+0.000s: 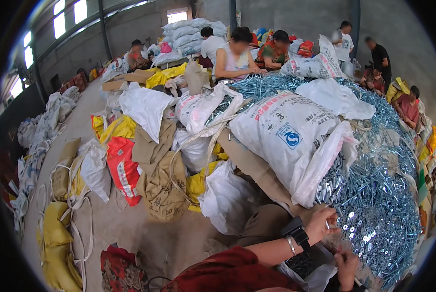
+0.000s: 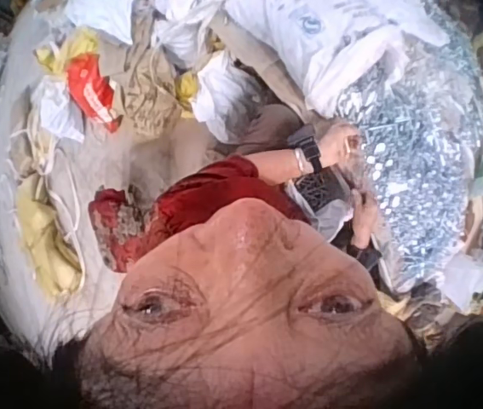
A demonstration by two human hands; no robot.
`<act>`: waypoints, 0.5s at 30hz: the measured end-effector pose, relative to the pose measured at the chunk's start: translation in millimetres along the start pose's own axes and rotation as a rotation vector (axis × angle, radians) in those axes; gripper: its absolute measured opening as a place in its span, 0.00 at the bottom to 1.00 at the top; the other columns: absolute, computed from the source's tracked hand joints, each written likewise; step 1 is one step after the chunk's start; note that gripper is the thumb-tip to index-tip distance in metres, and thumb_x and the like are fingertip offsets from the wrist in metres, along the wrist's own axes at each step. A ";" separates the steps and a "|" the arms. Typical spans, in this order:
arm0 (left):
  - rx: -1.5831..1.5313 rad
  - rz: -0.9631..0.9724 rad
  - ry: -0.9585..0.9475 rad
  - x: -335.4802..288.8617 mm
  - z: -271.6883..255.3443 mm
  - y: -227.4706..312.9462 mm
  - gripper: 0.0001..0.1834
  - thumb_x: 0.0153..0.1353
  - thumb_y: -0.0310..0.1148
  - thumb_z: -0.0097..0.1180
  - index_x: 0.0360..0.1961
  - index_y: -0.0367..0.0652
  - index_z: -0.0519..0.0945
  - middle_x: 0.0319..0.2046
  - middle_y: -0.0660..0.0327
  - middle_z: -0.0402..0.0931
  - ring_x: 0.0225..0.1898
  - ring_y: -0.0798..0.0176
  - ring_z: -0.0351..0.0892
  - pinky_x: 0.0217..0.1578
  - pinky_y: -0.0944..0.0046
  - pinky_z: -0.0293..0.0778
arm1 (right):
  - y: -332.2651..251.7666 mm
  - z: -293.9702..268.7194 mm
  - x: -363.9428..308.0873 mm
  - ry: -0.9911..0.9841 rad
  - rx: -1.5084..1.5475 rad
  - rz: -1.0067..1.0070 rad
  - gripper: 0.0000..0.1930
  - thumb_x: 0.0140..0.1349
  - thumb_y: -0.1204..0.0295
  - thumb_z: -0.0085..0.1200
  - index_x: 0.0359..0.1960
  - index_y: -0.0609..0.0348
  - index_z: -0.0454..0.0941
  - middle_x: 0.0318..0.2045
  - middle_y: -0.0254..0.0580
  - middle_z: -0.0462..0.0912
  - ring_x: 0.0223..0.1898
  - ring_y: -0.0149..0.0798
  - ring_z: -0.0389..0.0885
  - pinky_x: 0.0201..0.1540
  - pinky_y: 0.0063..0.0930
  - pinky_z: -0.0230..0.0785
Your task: Assembling washers and nuts onto metal bolts.
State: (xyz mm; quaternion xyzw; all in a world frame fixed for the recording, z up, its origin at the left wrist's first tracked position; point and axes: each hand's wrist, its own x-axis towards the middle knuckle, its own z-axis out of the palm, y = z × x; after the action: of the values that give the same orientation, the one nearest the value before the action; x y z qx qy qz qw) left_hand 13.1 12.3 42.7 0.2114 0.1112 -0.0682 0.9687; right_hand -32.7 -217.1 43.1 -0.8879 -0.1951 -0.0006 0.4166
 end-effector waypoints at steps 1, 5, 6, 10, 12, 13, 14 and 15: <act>-0.001 0.008 0.001 0.6 -1.9 -2.1 0.08 0.67 0.38 0.55 0.34 0.45 0.76 0.28 0.67 0.74 0.31 0.71 0.75 0.35 0.57 0.81 | -0.8 -4.2 6.8 -0.004 0.001 -0.007 0.12 0.65 0.73 0.53 0.22 0.60 0.70 0.15 0.29 0.67 0.17 0.23 0.64 0.19 0.23 0.54; 0.035 -0.219 -0.373 -5.3 -19.2 -51.0 0.09 0.66 0.35 0.53 0.43 0.43 0.76 0.37 0.63 0.75 0.41 0.63 0.78 0.47 0.48 0.80 | -22.3 -22.4 24.4 0.252 0.064 -0.085 0.09 0.65 0.73 0.52 0.26 0.60 0.71 0.15 0.30 0.69 0.17 0.23 0.67 0.19 0.21 0.58; 0.013 -0.291 -0.406 -4.3 -22.8 -68.1 0.10 0.65 0.34 0.54 0.45 0.42 0.75 0.39 0.62 0.76 0.42 0.61 0.78 0.50 0.49 0.79 | -32.9 -27.7 26.8 0.329 0.281 -0.045 0.08 0.65 0.73 0.52 0.27 0.60 0.71 0.16 0.31 0.69 0.17 0.23 0.68 0.19 0.21 0.60; 0.075 -0.210 -0.305 1.7 -33.5 -77.6 0.13 0.67 0.31 0.50 0.50 0.36 0.72 0.45 0.53 0.76 0.48 0.56 0.79 0.54 0.52 0.78 | -88.3 -46.0 11.6 0.285 0.520 -0.250 0.07 0.65 0.73 0.54 0.32 0.62 0.70 0.16 0.35 0.71 0.16 0.27 0.69 0.21 0.22 0.64; 0.084 -0.224 -0.218 5.9 -31.8 -68.9 0.13 0.67 0.29 0.49 0.50 0.34 0.71 0.46 0.51 0.77 0.48 0.55 0.81 0.51 0.53 0.80 | -147.3 -58.7 -5.0 0.060 0.603 -0.320 0.14 0.67 0.65 0.56 0.42 0.67 0.77 0.29 0.42 0.78 0.25 0.33 0.73 0.29 0.27 0.65; 0.118 -0.231 -0.243 6.3 -31.5 -65.6 0.13 0.67 0.29 0.49 0.50 0.35 0.72 0.46 0.51 0.78 0.46 0.55 0.82 0.49 0.54 0.81 | -156.1 -60.7 -9.7 -0.070 0.644 -0.391 0.15 0.67 0.66 0.56 0.45 0.68 0.75 0.30 0.44 0.77 0.26 0.34 0.74 0.30 0.28 0.66; 0.150 -0.246 -0.272 6.1 -30.3 -65.4 0.12 0.67 0.30 0.50 0.49 0.36 0.72 0.45 0.52 0.78 0.44 0.55 0.82 0.46 0.55 0.82 | -166.2 -59.9 -14.5 -0.195 0.681 -0.456 0.15 0.68 0.67 0.55 0.48 0.68 0.74 0.32 0.46 0.77 0.26 0.35 0.74 0.31 0.29 0.68; 0.167 -0.262 -0.311 2.1 -23.2 -65.0 0.12 0.66 0.32 0.52 0.48 0.38 0.73 0.40 0.54 0.80 0.36 0.59 0.84 0.37 0.57 0.84 | -182.4 -53.1 -17.6 -0.155 0.745 -0.459 0.18 0.67 0.67 0.57 0.51 0.67 0.72 0.31 0.46 0.77 0.26 0.33 0.73 0.32 0.29 0.69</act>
State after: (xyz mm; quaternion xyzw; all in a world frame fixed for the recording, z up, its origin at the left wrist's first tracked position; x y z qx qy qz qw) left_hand -0.9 -36.6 -4.0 0.2618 -0.0193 -0.2346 0.9360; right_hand -103.7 -157.3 209.8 -0.6081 -0.4047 0.0437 0.6815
